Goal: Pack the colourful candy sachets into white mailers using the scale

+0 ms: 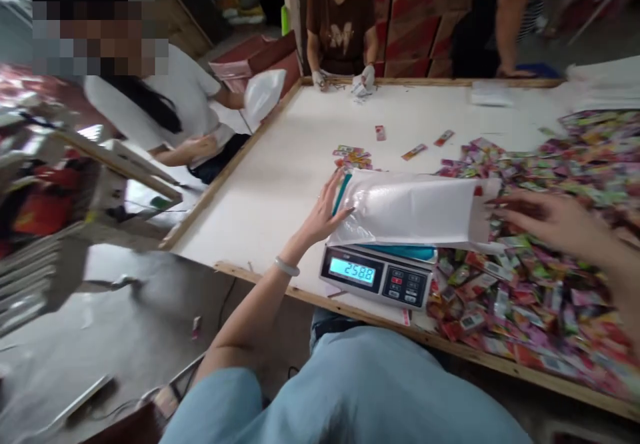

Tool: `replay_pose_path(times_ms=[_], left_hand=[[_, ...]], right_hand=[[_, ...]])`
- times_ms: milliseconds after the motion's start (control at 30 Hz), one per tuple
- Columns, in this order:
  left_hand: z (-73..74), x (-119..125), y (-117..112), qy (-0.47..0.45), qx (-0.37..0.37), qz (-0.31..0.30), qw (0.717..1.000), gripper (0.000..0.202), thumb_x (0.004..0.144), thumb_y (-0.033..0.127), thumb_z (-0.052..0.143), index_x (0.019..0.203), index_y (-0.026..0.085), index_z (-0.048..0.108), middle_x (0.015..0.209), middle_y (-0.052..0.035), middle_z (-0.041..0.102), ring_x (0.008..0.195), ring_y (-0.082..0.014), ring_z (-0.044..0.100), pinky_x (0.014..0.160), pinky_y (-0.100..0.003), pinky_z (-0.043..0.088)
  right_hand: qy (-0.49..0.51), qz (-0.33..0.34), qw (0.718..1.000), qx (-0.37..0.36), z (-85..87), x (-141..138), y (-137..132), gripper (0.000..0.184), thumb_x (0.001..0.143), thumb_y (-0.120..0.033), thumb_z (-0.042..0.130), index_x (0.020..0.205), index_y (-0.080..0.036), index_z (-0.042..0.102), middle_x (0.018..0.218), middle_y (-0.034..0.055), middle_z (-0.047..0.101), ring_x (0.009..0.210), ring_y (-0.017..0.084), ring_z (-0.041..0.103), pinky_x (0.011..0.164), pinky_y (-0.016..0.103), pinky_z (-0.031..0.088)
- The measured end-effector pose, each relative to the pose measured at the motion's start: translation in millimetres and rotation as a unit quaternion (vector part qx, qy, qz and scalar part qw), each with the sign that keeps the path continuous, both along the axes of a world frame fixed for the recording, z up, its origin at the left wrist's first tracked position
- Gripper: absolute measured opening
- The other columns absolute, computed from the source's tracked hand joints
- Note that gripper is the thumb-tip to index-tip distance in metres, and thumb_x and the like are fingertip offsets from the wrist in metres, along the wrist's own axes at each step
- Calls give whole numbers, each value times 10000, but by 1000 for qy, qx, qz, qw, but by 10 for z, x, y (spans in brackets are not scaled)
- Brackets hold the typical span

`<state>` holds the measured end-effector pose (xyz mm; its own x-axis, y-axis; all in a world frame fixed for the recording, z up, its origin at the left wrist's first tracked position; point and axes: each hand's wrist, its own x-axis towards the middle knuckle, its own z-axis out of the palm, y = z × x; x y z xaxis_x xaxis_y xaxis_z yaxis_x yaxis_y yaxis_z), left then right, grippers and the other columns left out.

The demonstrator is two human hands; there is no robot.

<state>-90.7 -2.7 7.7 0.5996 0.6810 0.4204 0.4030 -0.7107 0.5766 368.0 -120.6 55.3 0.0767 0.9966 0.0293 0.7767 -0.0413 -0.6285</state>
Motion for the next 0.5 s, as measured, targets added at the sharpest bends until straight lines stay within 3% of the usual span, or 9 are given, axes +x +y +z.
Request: replay_pose_path(times_ms=[100, 200, 367, 500], left_hand=[[-37, -17, 52, -5, -8, 6, 1000, 829, 1039, 630, 464, 1688, 301, 65, 1754, -170, 159, 1635, -368, 158, 1318, -626, 203], [-5, -2, 59, -5, -8, 5, 1000, 827, 1047, 624, 449, 1689, 296, 43, 1758, -174, 136, 1637, -369, 145, 1317, -626, 206], [57, 93, 21, 11, -7, 8, 1000, 821, 1046, 653, 404, 1684, 294, 31, 1751, -185, 159, 1638, -355, 156, 1314, -607, 232], [93, 217, 7, 31, -4, -9, 999, 834, 1037, 682, 385, 1682, 285, 37, 1749, -191, 158, 1641, -352, 142, 1319, -603, 206]], right_hand=[[29, 24, 999, -26, 127, -219, 102, 527, 804, -674, 614, 1088, -251, 752, 1135, 83, 764, 957, 281, 718, 924, 465, 565], [47, 38, 997, -43, 172, -273, 131, 523, 821, -649, 620, 1094, -221, 743, 1107, 100, 761, 919, 275, 710, 847, 426, 573], [72, 55, 993, -73, 93, -319, 213, 381, 825, -527, 654, 1073, -245, 722, 1071, 105, 760, 871, 266, 720, 748, 390, 598], [27, 132, 989, -61, 58, -514, 402, 390, 745, -348, 632, 1101, -210, 713, 951, 104, 749, 791, 249, 710, 706, 367, 594]])
